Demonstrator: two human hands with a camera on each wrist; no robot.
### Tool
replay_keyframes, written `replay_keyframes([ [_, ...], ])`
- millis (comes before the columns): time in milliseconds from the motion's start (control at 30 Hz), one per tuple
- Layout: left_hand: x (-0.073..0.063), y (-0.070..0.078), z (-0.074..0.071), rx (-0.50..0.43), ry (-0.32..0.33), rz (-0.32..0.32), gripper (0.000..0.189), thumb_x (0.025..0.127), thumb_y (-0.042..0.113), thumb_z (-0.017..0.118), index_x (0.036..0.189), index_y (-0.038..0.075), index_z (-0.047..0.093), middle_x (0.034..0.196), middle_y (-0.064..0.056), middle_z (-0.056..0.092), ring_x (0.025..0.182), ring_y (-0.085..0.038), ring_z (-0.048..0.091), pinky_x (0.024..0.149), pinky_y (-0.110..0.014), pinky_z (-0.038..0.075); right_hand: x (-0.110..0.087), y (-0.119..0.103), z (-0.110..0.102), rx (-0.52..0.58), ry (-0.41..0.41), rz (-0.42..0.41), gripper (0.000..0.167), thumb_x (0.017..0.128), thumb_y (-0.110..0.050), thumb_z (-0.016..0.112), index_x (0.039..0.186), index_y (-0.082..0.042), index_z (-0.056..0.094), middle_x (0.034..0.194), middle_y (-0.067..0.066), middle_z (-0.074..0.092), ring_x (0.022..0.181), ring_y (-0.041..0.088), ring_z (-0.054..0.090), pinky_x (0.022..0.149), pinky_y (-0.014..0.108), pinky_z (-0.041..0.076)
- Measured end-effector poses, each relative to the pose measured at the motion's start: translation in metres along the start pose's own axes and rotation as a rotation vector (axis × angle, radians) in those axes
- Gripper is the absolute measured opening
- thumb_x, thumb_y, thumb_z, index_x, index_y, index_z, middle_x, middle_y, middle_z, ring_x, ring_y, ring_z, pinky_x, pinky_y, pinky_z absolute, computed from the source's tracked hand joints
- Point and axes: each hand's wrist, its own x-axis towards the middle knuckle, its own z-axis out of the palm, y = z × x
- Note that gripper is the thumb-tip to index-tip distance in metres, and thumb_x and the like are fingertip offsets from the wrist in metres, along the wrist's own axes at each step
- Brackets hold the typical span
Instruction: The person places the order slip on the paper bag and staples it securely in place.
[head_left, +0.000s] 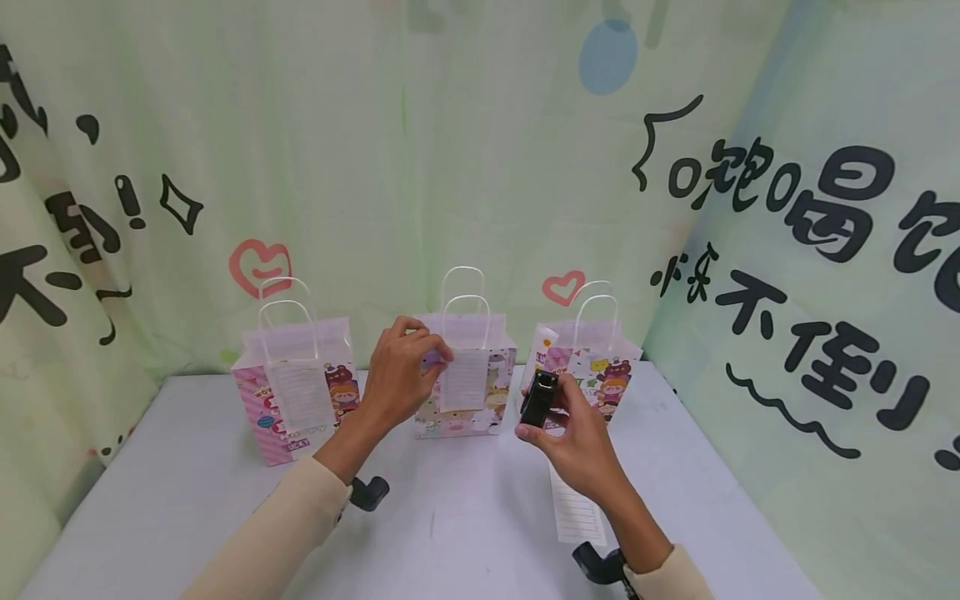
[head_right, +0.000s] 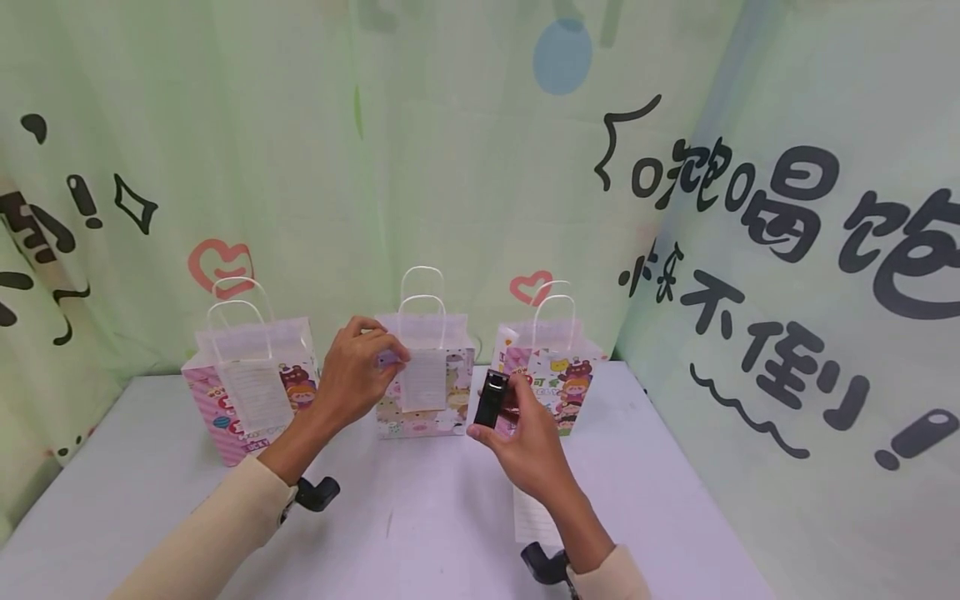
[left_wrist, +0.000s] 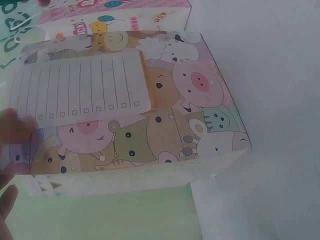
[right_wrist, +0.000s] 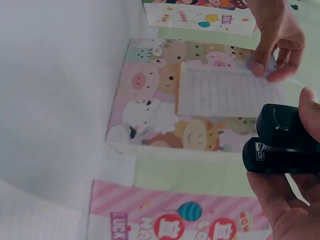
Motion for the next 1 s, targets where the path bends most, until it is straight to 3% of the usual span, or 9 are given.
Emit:
replay_keyframes([
  [267, 0.000, 0.000, 0.001, 0.005, 0.010, -0.003, 0.008, 0.088, 0.009, 0.086, 0.091, 0.015, 0.082, 0.104, -0.005, 0.083, 0.114, -0.026, 0.060, 0.100, -0.044, 0.053, 0.023, -0.023, 0.010, 0.043, 0.033, -0.113, 0.071, 0.086, -0.017, 0.089, 0.144, -0.014, 0.047, 0.134, 0.011, 0.068, 0.127, 0.037, 0.069, 0.109, 0.059, 0.053],
  [533, 0.000, 0.000, 0.001, 0.021, 0.010, 0.007, 0.009, 0.088, 0.010, 0.087, 0.092, 0.017, 0.082, 0.103, -0.004, 0.083, 0.114, -0.025, 0.061, 0.100, -0.044, 0.055, 0.049, -0.044, 0.017, 0.079, 0.037, -0.227, 0.064, 0.088, -0.015, 0.087, 0.140, -0.013, 0.050, 0.136, 0.010, 0.069, 0.131, 0.036, 0.068, 0.111, 0.057, 0.051],
  [1000, 0.000, 0.000, 0.000, 0.043, 0.007, 0.026, 0.011, 0.087, 0.009, 0.088, 0.093, 0.015, 0.081, 0.096, -0.003, 0.082, 0.116, -0.026, 0.061, 0.098, -0.045, 0.054, 0.081, -0.055, 0.030, 0.065, -0.017, -0.294, 0.061, 0.088, -0.015, 0.087, 0.137, -0.013, 0.050, 0.138, 0.009, 0.070, 0.133, 0.035, 0.067, 0.111, 0.053, 0.053],
])
